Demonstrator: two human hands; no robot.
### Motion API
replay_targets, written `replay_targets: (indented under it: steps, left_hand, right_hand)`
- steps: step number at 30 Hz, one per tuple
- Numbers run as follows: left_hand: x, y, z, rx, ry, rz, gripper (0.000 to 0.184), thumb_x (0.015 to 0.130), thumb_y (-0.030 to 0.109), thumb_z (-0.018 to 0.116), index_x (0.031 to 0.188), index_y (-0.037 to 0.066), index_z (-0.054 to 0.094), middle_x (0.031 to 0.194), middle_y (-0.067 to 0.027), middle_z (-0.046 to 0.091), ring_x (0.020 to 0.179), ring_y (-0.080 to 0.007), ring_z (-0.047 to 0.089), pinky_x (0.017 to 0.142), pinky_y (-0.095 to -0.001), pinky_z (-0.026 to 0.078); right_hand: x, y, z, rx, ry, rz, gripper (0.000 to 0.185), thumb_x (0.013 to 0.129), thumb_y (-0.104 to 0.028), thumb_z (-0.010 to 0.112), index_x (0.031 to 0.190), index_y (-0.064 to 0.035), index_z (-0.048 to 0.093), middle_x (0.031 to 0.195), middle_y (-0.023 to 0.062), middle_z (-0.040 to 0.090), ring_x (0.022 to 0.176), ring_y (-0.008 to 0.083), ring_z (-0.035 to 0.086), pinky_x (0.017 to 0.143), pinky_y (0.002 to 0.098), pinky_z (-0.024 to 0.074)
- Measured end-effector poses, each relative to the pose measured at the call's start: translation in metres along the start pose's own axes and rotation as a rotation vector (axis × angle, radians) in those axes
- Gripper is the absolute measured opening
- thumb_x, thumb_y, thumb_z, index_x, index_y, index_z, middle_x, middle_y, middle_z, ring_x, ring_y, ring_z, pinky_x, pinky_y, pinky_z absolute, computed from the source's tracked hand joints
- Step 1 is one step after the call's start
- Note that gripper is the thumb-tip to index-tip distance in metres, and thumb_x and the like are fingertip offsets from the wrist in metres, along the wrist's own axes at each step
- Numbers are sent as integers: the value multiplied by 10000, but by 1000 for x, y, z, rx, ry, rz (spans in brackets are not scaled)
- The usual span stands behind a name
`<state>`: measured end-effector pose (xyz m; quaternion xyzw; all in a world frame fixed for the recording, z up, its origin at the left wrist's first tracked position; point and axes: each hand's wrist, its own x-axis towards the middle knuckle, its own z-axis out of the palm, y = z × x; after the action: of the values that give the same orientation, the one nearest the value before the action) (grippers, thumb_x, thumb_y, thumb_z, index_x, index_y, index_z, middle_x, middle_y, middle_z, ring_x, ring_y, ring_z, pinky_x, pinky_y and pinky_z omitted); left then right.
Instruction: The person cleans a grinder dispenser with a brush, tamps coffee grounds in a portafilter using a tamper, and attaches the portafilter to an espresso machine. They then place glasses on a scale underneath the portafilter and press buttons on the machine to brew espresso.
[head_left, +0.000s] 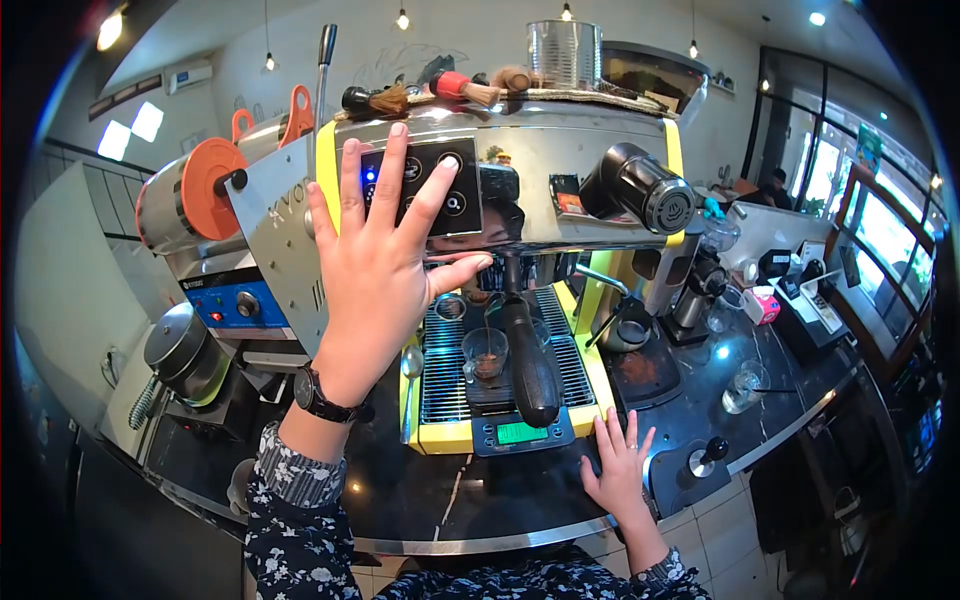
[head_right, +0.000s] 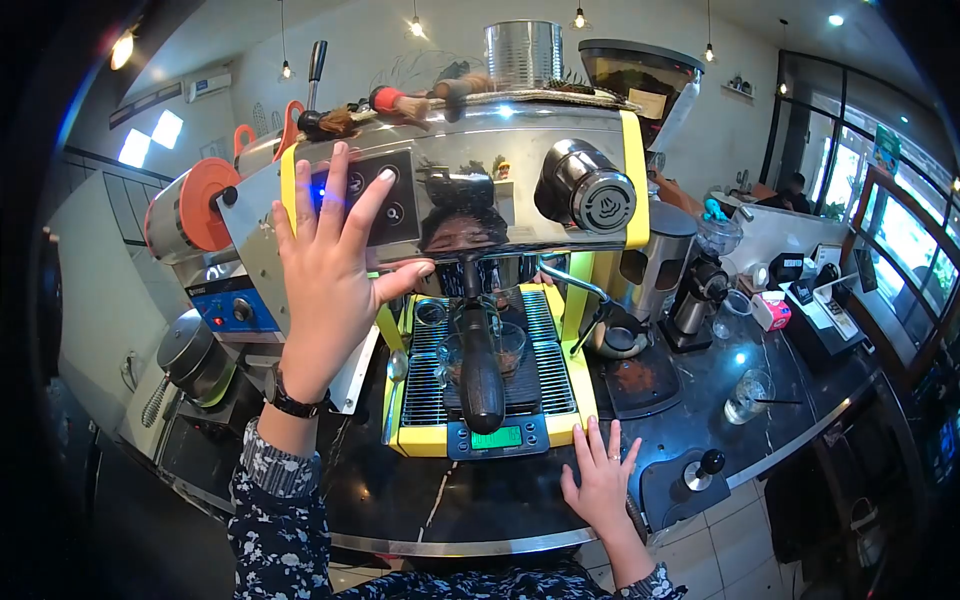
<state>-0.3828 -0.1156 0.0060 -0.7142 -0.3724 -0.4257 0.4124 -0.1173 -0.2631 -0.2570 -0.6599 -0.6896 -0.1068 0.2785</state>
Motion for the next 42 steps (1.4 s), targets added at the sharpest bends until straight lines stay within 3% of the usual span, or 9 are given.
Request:
replay_targets:
  steps: [17,23,32,35,42]
  left_hand:
    - [0,-1,1,-6,12,6,830,701,642,672,1400,247,462,1563,-99,282,1436,-390,214,1066,-681,189]
    - [0,0,1,-1,12,6,835,701,642,671,1406,249,457,1565,-97,278,1438,-387,213,1073,-675,184]
    - [0,0,0,-1,4,1,829,703,646,665,1401,246,465,1565,-92,280,1438,-387,211,1074,-674,184]
    - [0,0,1,-3,7,2,829,704,648,662,1402,247,465,1566,-93,279,1439,-385,210,1074,-674,183]
    - [0,0,0,-7,4,0,829,705,645,665,1404,248,462,1566,-92,278,1441,-383,208,1078,-674,176]
  right_hand:
    - [0,0,2,14,24,18,672,787,-226,644,1415,-85,450,1490,157,389,1423,445,218,1079,706,60]
    - [0,1,0,-3,3,-2,720,759,-194,667,1421,-46,425,1521,178,334,1436,450,177,1094,685,34]
    - [0,0,0,-6,3,-4,721,755,-197,668,1417,-41,429,1520,176,336,1438,445,175,1100,676,26]
    - [0,0,0,23,16,16,671,788,-222,643,1416,-85,449,1493,159,385,1428,440,208,1087,697,44]
    - [0,0,-1,-6,0,-1,721,756,-192,675,1417,-44,429,1519,178,336,1437,445,176,1101,676,30]
